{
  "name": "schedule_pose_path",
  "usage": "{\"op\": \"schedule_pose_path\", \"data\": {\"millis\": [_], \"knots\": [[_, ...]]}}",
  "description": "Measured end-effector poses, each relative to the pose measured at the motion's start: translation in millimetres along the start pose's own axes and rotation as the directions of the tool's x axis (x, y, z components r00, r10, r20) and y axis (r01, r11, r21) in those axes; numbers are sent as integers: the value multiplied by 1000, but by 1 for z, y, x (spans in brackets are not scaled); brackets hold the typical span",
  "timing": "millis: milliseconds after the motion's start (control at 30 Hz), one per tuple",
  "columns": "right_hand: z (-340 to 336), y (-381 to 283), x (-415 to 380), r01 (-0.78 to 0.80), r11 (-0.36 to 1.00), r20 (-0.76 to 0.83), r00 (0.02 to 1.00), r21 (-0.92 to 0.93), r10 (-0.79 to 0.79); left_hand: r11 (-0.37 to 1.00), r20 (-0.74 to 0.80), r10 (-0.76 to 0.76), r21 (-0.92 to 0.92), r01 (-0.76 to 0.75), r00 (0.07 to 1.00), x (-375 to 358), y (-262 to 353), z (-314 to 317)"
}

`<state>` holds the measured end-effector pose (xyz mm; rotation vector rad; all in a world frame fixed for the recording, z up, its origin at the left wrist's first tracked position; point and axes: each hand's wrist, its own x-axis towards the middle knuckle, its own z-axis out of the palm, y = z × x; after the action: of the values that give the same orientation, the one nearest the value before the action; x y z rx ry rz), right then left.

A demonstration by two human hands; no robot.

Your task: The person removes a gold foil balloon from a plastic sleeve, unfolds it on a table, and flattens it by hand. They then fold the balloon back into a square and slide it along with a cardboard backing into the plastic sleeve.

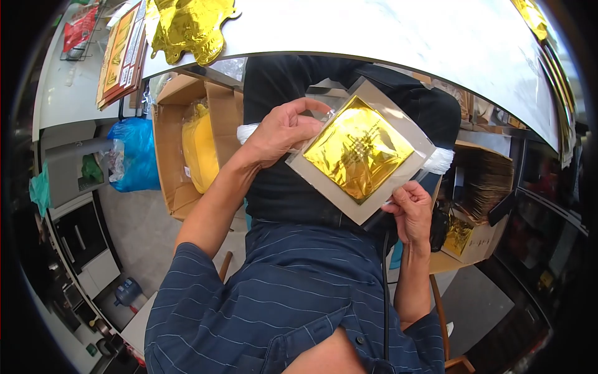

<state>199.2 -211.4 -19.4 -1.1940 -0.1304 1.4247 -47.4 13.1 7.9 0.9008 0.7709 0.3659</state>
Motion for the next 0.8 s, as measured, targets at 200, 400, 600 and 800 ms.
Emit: {"op": "schedule_pose_path", "data": {"millis": [200, 400, 600, 800], "knots": [[10, -1, 5, -5, 1000, 17, 1000, -19, 5, 997, -73, 2, 72, 3, 997, -1, 4, -6], [14, 0, 6, 15, 998, 3, 1000, -60, -15, 1000, -200, 23, -9, -25, 979, 3, 8, 8], [14, 2, 8, -11, 1000, 47, 999, -21, 12, 952, -233, 127, 302, -53, 964, 9, -4, -7], [14, 2, 7, -1, 999, 137, 991, -41, 6, 914, -265, 234, 389, -119, 935, 9, -9, -4]]}}
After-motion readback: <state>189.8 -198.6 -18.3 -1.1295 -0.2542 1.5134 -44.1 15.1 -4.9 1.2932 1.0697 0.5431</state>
